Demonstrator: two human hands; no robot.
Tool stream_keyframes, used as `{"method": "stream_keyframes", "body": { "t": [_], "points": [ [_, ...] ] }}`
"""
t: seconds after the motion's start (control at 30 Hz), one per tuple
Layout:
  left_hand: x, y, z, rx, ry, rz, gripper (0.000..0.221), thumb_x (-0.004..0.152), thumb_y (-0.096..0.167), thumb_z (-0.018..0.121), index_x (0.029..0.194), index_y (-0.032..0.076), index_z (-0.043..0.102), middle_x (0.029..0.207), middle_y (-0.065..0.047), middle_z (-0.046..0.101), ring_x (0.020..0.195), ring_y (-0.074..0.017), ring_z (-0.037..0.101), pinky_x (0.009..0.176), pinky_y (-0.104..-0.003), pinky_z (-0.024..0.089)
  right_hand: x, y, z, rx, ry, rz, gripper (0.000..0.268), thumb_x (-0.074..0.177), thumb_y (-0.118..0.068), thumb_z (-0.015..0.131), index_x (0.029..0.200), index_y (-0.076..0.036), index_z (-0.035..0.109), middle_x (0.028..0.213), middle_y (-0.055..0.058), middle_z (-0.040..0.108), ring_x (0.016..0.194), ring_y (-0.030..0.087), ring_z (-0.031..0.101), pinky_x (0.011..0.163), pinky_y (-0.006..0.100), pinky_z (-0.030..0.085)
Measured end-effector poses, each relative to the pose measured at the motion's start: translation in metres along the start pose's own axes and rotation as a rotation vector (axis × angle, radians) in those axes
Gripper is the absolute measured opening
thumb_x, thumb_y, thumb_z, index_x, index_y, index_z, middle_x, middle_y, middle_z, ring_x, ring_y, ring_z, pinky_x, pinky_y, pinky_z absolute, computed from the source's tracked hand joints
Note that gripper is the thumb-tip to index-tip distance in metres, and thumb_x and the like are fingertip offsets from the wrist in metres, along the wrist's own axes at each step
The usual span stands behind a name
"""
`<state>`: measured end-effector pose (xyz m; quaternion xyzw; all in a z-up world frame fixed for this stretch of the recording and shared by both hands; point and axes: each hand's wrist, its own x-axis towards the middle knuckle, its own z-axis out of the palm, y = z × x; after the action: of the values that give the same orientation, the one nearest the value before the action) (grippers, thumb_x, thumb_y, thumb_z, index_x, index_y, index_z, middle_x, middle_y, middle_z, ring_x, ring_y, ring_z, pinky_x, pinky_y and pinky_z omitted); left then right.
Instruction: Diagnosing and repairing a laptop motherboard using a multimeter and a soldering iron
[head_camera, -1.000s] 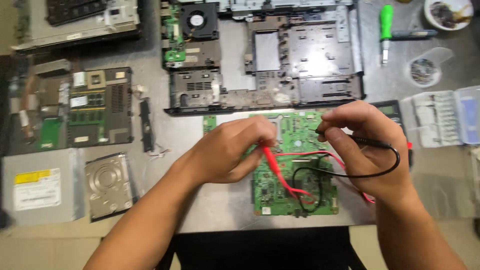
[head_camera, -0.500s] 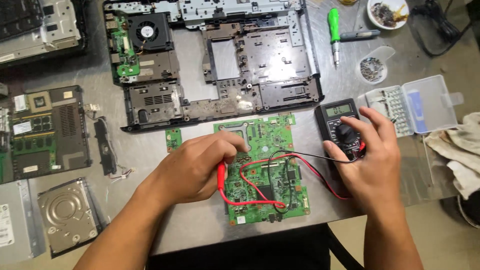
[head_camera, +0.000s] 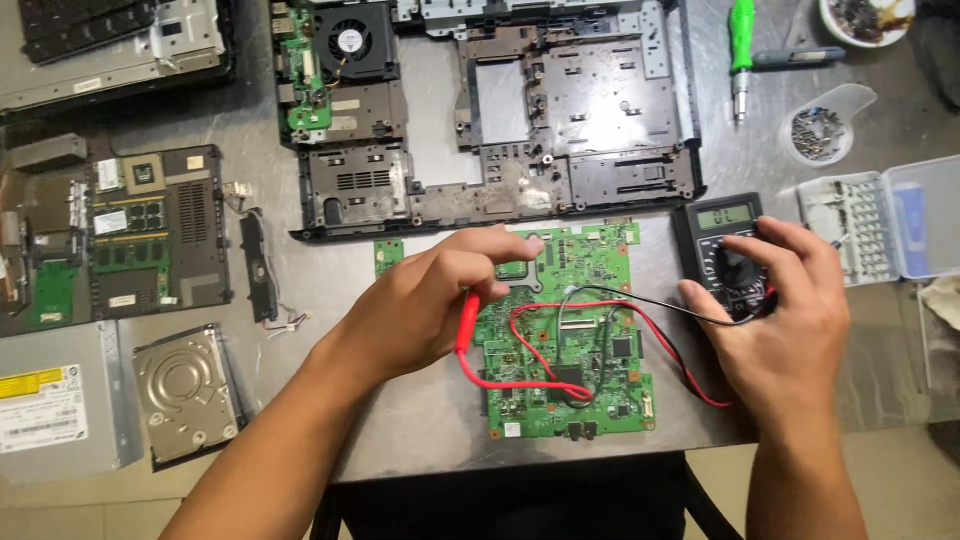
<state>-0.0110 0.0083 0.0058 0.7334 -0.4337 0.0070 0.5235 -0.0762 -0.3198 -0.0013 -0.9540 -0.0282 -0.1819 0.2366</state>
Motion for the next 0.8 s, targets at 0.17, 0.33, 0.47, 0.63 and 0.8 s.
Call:
{"method": "stream_keyframes", "body": {
  "t": [0.17, 0.33, 0.47, 0.63, 0.8],
  "points": [
    [0.003, 0.004, -0.001, -0.005, 0.022, 0.073, 0.025, 0.103, -0.004, 0.058, 0.113, 0.006, 0.037, 0.132, -0.026, 0.063, 0.122, -0.0438, 0.068, 0.098, -0.045, 0.060, 0.003, -0.012, -0.011, 0.091, 0.071, -0.031, 0.034, 0.099, -0.026, 0.069, 0.120, 0.001, 0.070, 0.133, 0.024, 0.061, 0.127, 0.038, 0.059, 0.113, 0.047, 0.045],
    [0.003, 0.009, 0.001, -0.026, 0.047, 0.139, 0.016, 0.104, -0.003, 0.051, 0.112, 0.005, 0.039, 0.130, -0.028, 0.063, 0.118, -0.0387, 0.071, 0.114, -0.060, 0.055, -0.006, -0.012, -0.014, 0.623, 0.407, 0.068, 0.076, 0.114, -0.063, 0.028, 0.113, 0.008, 0.056, 0.123, 0.028, 0.057, 0.091, 0.040, 0.073, 0.082, 0.035, 0.059],
    [0.007, 0.015, 0.001, 0.058, 0.029, 0.168, 0.009, 0.104, 0.001, 0.054, 0.110, 0.005, 0.049, 0.127, -0.021, 0.066, 0.117, -0.0345, 0.074, 0.108, -0.054, 0.062, -0.001, -0.003, -0.036, 0.905, 0.561, 0.308, 0.072, 0.090, -0.078, 0.045, 0.112, -0.011, 0.060, 0.125, 0.016, 0.059, 0.084, 0.028, 0.066, 0.069, 0.033, 0.056],
    [0.007, 0.018, 0.002, 0.031, -0.015, 0.167, 0.012, 0.102, -0.001, 0.062, 0.110, 0.004, 0.054, 0.127, -0.020, 0.064, 0.122, -0.0357, 0.072, 0.111, -0.056, 0.059, -0.014, 0.006, -0.047, 1.298, 0.633, 0.614, 0.034, 0.097, -0.046, 0.056, 0.113, -0.018, 0.067, 0.114, 0.013, 0.067, 0.090, 0.028, 0.060, 0.085, 0.034, 0.055],
    [0.009, 0.021, 0.005, 0.040, 0.027, 0.183, 0.009, 0.101, -0.003, 0.062, 0.100, 0.004, 0.058, 0.128, -0.021, 0.061, 0.124, -0.0436, 0.071, 0.116, -0.055, 0.052, -0.020, -0.002, -0.038, 1.390, 0.345, 0.446, 0.042, 0.105, -0.057, 0.055, 0.121, -0.019, 0.065, 0.119, 0.015, 0.070, 0.102, 0.032, 0.067, 0.097, 0.044, 0.057]
  ]
}}
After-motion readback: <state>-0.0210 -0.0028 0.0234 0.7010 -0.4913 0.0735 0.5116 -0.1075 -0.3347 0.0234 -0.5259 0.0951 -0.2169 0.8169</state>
